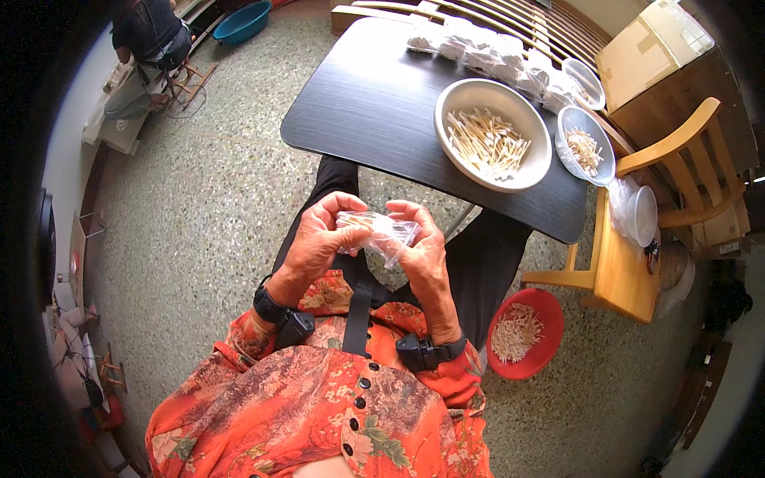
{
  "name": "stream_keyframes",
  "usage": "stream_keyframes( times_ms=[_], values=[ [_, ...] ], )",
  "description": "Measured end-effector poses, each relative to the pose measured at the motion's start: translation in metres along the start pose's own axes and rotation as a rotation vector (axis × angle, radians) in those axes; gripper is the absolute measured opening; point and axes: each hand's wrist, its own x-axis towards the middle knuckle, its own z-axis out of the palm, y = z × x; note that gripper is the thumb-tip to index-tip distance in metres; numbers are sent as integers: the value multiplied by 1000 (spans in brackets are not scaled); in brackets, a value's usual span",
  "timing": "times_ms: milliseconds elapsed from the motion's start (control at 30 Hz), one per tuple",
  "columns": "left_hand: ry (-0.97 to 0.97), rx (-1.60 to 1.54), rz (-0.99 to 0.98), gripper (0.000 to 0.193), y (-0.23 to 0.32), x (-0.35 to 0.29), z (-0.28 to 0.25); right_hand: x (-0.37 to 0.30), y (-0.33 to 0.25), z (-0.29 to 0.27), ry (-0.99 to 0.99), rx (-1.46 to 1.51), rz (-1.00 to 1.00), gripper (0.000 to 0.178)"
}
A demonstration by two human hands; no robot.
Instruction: Packaging and sorting cotton swabs into small plastic bags.
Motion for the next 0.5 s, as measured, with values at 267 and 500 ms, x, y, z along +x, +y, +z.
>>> stream_keyframes(
  times_ms=[267, 500],
  values=[
    [-14, -70, -83, 44, 6, -1, -1, 0, 3, 2, 148, 256, 18, 26],
    [-86, -16, -92, 38, 10, -2, -12, -1, 9, 1, 231, 250, -5, 24]
  ],
)
